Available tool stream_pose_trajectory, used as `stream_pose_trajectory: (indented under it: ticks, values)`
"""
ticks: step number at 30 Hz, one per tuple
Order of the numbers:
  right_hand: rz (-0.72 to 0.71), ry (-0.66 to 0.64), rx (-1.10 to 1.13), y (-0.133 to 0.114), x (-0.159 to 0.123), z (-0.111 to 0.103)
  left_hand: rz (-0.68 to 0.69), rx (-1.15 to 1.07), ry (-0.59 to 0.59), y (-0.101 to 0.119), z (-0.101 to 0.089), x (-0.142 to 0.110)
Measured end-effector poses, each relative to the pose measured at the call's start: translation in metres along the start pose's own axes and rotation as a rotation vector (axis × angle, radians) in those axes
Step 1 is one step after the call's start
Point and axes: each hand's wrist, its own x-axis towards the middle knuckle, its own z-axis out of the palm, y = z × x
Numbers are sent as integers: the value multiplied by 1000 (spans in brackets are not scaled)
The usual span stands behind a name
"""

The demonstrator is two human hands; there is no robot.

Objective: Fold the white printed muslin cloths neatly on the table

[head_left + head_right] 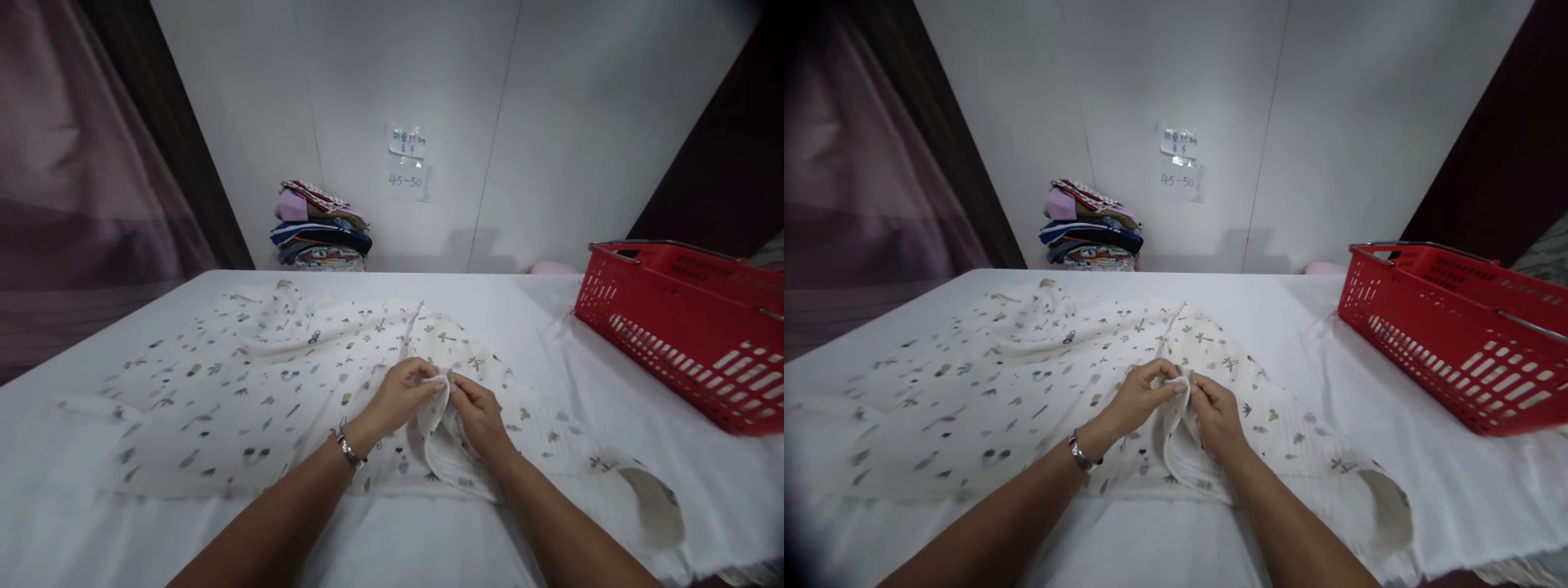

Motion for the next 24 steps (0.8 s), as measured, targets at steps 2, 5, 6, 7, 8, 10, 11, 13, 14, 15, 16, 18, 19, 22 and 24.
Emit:
stream_pose_trajectory:
  ticks: [2,5,6,7,8,10,11,13,14,15,16,18,19,22,24]
  values:
    - [-47,-40,-9,-1,-1,0,18,10,14,-1,-2,-1]
    - [-130,-81,-15,-2,-1,1,27,20,26,-3,-4,-1]
    - [-149,-92,-22,-2,-1,1,34,27,31,-4,-5,-1]
    - [-163,-103,-33,-1,-1,1,47,35,38,-4,-5,0]
    - [-172,-112,-44,-1,-2,1,62,46,44,-5,-5,0]
    - [-182,-117,-61,0,-2,1,93,60,51,-6,-5,0]
    - [-184,-114,-68,0,-2,1,106,63,51,-6,-5,0]
    - [-183,-108,-82,0,-2,1,135,68,59,-6,-5,0]
    - [-177,-109,-91,0,-2,1,148,69,68,-5,-5,0]
    - [-170,-114,-100,0,-3,1,160,68,78,-5,-6,0]
    - [-162,-120,-108,-1,-3,1,170,66,87,-5,-6,0]
    - [-146,-135,-122,-3,-3,0,180,72,85,-5,-7,0]
    - [-139,-139,-130,-3,-3,0,185,87,71,-5,-8,0]
    - [-118,-162,-160,-5,-3,-1,233,169,-6,-4,-8,1]
    - [-105,-197,-184,-7,-3,-1,258,193,-31,-3,-8,1]
